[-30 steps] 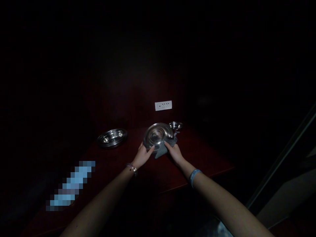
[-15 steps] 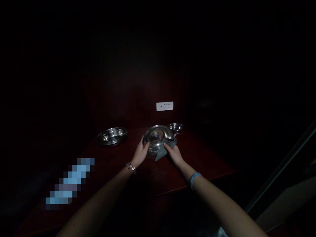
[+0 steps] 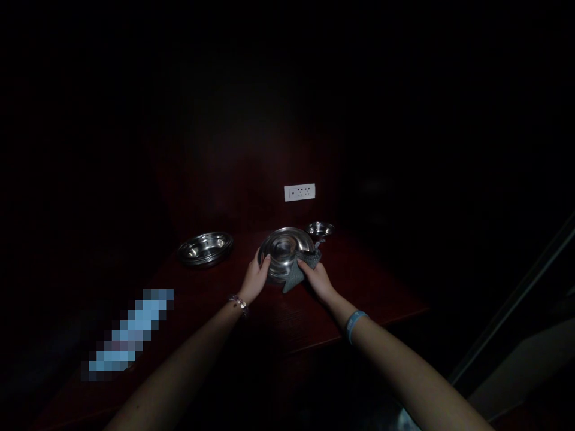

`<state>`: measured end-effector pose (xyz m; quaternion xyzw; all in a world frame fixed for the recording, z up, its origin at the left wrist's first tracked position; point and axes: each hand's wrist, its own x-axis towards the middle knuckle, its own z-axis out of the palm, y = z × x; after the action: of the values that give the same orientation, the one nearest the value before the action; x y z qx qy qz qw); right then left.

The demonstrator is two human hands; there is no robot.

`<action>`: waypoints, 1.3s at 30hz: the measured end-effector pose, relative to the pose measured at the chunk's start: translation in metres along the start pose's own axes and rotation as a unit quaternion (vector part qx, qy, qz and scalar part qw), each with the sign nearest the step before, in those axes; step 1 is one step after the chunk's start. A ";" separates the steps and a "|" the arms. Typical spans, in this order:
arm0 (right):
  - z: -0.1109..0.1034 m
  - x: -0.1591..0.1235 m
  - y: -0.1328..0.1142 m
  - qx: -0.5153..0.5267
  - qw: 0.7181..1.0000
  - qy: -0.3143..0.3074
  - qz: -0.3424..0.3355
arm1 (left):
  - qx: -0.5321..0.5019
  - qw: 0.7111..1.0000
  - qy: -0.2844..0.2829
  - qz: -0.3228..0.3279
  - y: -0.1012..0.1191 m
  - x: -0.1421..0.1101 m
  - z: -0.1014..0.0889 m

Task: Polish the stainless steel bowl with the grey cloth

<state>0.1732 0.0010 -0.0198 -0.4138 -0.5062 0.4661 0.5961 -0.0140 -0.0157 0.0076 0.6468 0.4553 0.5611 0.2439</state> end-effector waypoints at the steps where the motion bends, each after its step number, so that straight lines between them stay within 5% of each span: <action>1: 0.000 0.000 -0.001 -0.004 1.000 -0.001 0.000 | -0.001 1.000 -0.001 0.000 0.000 0.000 0.000; 23: 0.000 0.000 -0.003 -0.012 1.000 0.006 0.003 | -0.018 1.000 -0.015 -0.018 -0.005 0.000 0.000; 39: 0.000 0.001 0.000 0.013 1.000 0.010 0.004 | -0.034 0.990 -0.135 0.000 -0.010 -0.004 0.006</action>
<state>0.1731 0.0022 -0.0200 -0.4130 -0.4923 0.4707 0.6046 -0.0114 -0.0136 -0.0040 0.7076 0.3991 0.4841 0.3252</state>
